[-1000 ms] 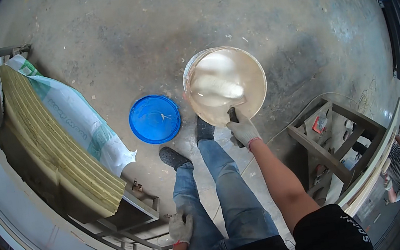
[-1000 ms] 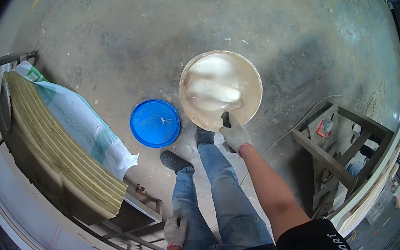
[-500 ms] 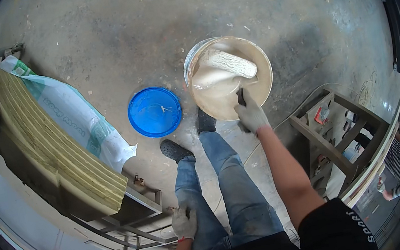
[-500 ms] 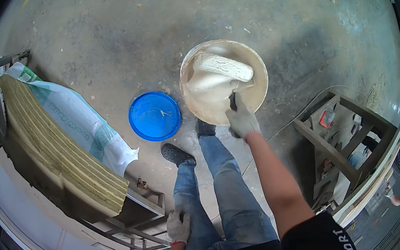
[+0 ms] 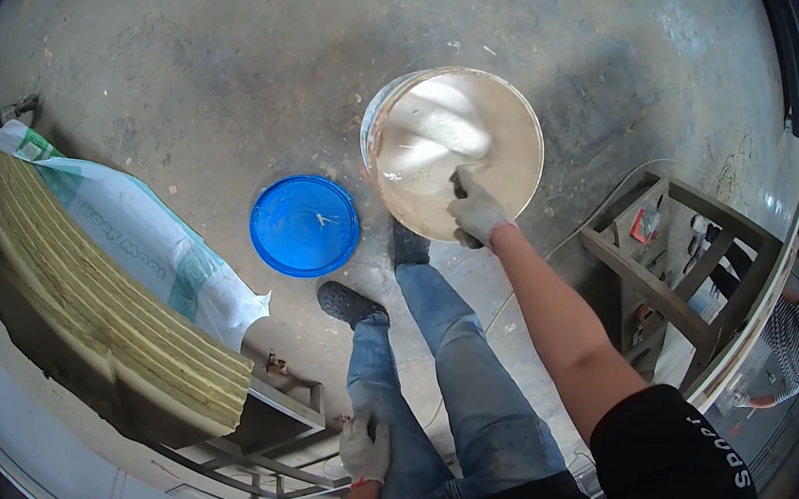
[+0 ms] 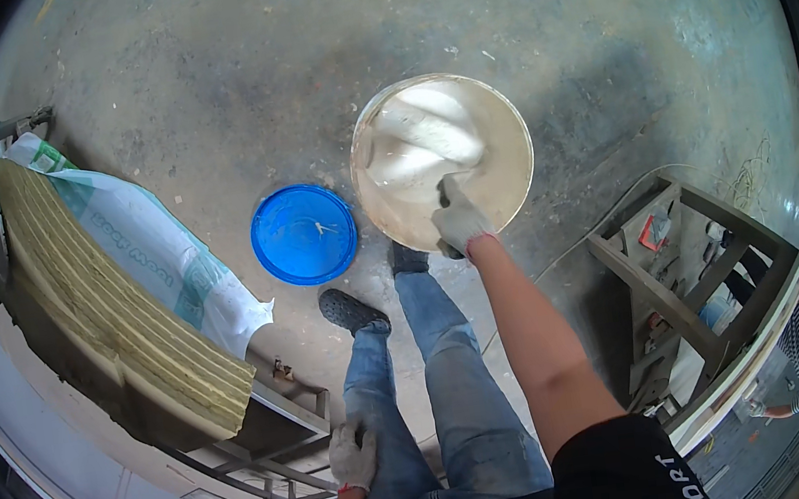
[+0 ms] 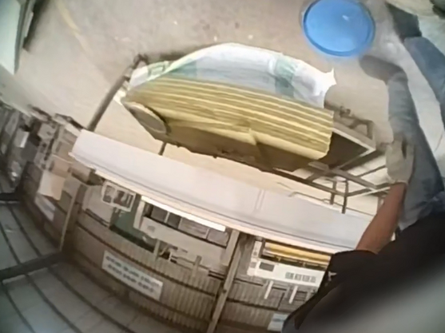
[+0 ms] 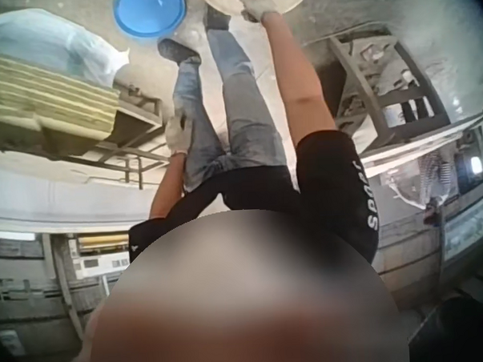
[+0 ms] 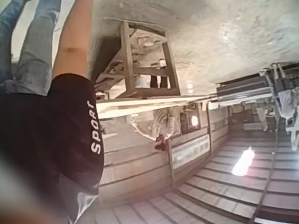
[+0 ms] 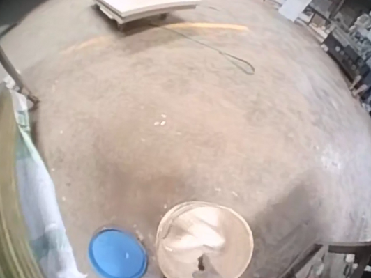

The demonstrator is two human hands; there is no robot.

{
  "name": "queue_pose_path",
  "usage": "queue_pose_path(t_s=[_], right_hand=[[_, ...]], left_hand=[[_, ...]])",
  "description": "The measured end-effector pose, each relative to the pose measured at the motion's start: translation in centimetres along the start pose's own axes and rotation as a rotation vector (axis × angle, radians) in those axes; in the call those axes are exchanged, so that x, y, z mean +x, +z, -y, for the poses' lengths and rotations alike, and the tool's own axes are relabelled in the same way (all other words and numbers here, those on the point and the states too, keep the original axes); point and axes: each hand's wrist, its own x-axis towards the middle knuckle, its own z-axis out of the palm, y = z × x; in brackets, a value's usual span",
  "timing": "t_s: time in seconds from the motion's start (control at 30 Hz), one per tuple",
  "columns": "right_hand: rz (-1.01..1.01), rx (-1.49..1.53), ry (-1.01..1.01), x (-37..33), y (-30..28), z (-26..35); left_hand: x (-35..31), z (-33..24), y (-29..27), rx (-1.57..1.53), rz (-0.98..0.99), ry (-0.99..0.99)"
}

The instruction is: Applying a liquid coating to a flat wooden panel using a paint roller.

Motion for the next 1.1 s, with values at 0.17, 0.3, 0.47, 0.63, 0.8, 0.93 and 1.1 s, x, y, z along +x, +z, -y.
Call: queue_pose_path(t_s=[0.17, 0.3, 0.47, 0.63, 0.8, 0.93, 1.1], right_hand=[[0.163, -0.124, 0.015, -7.5, 1.4, -1.6], [0.024, -0.158, -0.084, -6.6, -0.5, -2.0], [0.071, -0.117, -0.031, -2.3, 1.3, -2.3], [0.082, -0.125, 0.025, -8.9, 1.4, -2.2], [-0.083, -0.189, -0.007, -2.6, 0.6, 0.1], [0.098, -0.284, -0.044, -4.6, 1.1, -3.6], [0.049, -0.100, -0.094, -13.0, -0.2, -5.0]], left_hand=[[-1.3, 2.4, -0.1, 0.054, -0.047, -0.032], [-0.6, 1.4, 0.0, 0.010, -0.047, -0.028], [0.1, 1.2, 0.4, -0.009, -0.020, -0.026], [-1.1, 1.9, -0.8, -0.017, -0.019, -0.119], [-0.2, 0.2, -0.1, -0.011, 0.005, -0.052], [-0.7, 2.6, 0.3, 0.040, -0.072, 0.020], [-0.6, 0.5, -1.4, 0.046, -0.012, -0.031]])
